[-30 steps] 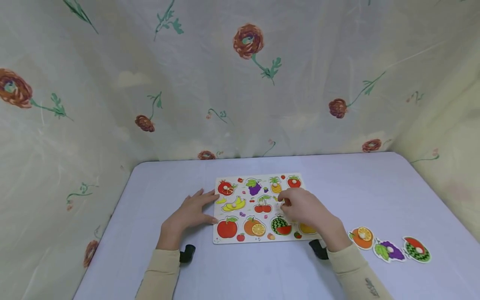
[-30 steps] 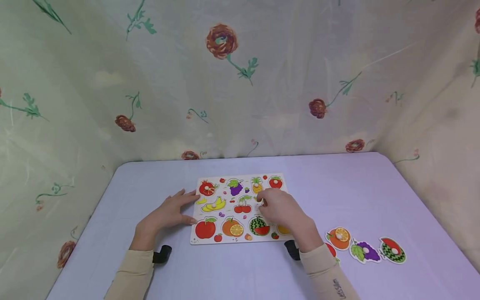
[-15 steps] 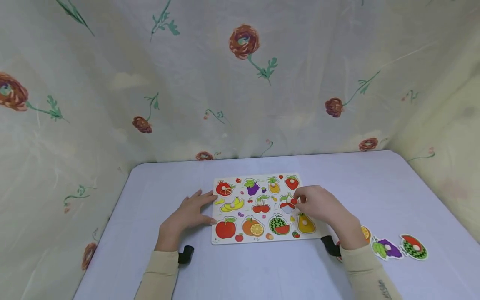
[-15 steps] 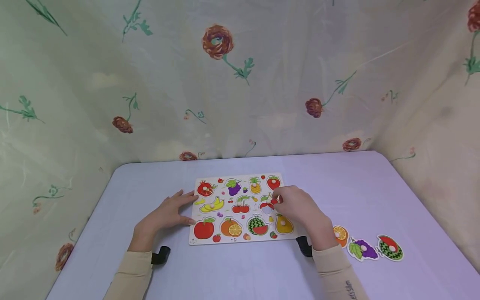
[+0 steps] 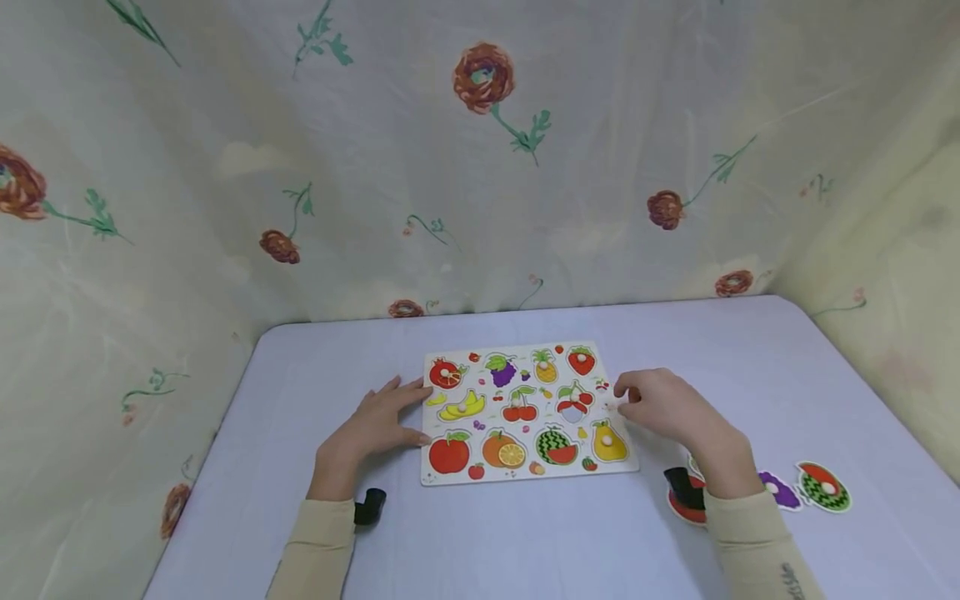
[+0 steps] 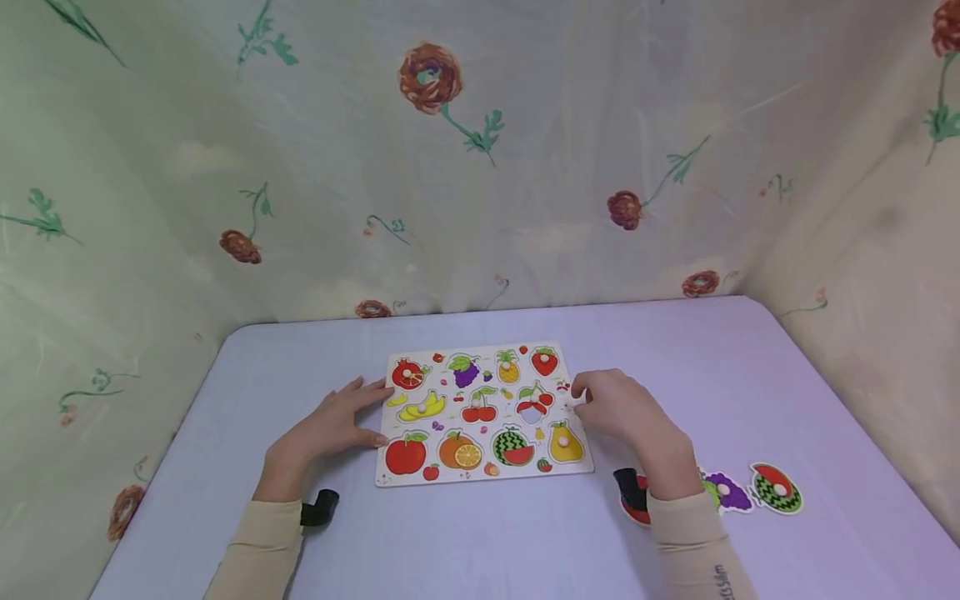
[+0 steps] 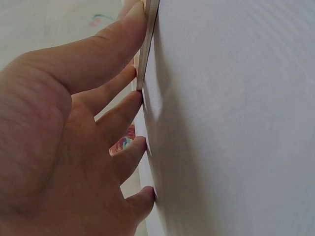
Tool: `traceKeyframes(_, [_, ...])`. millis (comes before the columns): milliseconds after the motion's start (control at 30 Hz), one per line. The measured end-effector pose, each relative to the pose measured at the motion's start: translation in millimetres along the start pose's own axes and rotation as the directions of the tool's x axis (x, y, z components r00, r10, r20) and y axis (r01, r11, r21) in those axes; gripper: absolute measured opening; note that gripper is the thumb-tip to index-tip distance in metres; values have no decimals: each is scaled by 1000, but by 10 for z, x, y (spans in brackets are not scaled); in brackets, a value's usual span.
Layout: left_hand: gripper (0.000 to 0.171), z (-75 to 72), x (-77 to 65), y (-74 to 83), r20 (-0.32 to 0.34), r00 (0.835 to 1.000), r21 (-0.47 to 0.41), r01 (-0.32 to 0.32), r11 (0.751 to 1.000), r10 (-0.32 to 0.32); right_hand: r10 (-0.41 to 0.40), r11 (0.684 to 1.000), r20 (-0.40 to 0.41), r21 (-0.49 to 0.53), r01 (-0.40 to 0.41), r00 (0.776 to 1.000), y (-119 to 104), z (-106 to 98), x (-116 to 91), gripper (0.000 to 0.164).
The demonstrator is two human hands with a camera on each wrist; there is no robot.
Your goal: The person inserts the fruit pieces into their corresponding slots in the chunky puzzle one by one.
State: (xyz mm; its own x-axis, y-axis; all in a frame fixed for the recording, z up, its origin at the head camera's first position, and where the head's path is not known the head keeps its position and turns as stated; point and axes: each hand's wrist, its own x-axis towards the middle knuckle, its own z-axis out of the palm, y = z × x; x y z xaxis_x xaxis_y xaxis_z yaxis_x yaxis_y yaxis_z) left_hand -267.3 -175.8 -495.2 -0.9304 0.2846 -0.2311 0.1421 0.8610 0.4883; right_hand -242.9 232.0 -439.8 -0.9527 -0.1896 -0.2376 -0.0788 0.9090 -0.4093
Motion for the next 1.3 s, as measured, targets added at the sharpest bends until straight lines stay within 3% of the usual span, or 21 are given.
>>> traceKeyframes(367, [84,-15,-6,-17,-3,1000,-1,3,1000,-3,47,999,105,-28,-44,993,178,-202,-106,18])
traceKeyframes(867, [84,-17,-13,-25,0,1000,-5,18,1000,-18,210,977,203,-8,-213,956,385,-258,-305,8])
traceKeyframes(1300, [84,17,7,-7,-1,1000,-2,7,1000,-7,263,965,201,-36,-261,944,568,-232,-418,3])
